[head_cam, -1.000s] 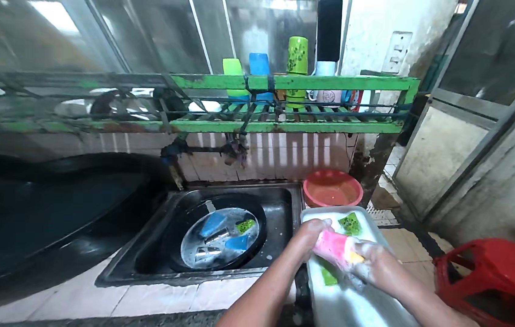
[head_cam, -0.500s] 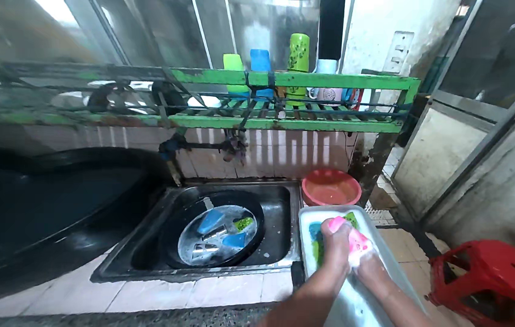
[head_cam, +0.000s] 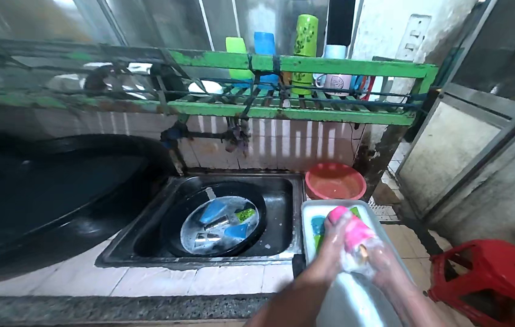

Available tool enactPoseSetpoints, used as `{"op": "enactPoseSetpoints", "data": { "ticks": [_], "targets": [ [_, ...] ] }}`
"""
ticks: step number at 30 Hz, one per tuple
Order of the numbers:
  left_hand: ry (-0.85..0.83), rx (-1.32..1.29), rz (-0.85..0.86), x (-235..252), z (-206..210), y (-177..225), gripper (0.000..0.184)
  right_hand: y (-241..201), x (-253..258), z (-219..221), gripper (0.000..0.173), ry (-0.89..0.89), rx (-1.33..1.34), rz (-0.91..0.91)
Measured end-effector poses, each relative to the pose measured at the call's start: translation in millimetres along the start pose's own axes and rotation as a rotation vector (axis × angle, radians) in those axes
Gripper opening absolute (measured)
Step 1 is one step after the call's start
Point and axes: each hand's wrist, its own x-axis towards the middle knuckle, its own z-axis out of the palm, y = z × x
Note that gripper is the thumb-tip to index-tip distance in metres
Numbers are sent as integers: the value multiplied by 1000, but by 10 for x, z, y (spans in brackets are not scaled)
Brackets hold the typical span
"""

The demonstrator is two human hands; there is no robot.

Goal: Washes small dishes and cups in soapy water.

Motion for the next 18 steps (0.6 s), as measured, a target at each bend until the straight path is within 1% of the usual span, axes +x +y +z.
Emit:
{"op": "enactPoseSetpoints", "data": {
  "ticks": [1, 2, 3, 4, 5, 6, 7, 8, 9, 11, 12, 13, 14, 16, 17, 18],
  "targets": [
    [-78, -51, -11, 25, -52, 65, 61, -83, -64, 63, 15, 15, 86, 42],
    [-129, -95, -27, 45, -60, 129, 51, -100, -109, 97, 19, -2, -34, -5],
    [-136, -104, -54, 45, -43, 170, 45, -55, -113, 103, 27, -41, -298, -119],
    [-110, -72, -63, 27, -18, 177, 45, 47, -73, 90, 32, -58, -625, -295],
    [-32, -4, -46, -1, 39, 149, 51, 216, 19, 49, 32, -48, -910, -487],
    [71, 57, -25, -25, 119, 102, 60, 366, 122, -11, 34, -46, -1092, -604],
    [133, 87, -24, -50, 182, 64, 68, 499, 213, -65, 32, -11, -1149, -728],
    [158, 89, -30, -53, 210, 49, 70, 531, 249, -88, 32, 0, -1123, -759],
    [159, 64, -38, -31, 202, 52, 66, 467, 218, -81, 32, -28, -1033, -676],
    [132, -13, -26, 90, 96, 63, 52, 243, 131, -57, 32, -95, -745, -403],
    [125, -48, -3, 169, 35, 106, 47, 169, 103, -56, 35, -108, -609, -342],
    [142, -64, 34, 242, -19, 175, 45, 133, 77, -81, 42, -123, -517, -299],
    [162, -60, 71, 286, -56, 270, 47, 136, 63, -141, 47, -137, -443, -261],
    [172, 37, 119, 324, -154, 426, 62, 168, 49, -340, 46, -127, -321, -138],
    [160, 151, 146, 305, -196, 476, 68, 159, 31, -445, 42, -71, -255, -76],
    [141, 327, 165, 265, -226, 505, 72, 124, 9, -532, 38, 0, -193, -53]
  ]
}}
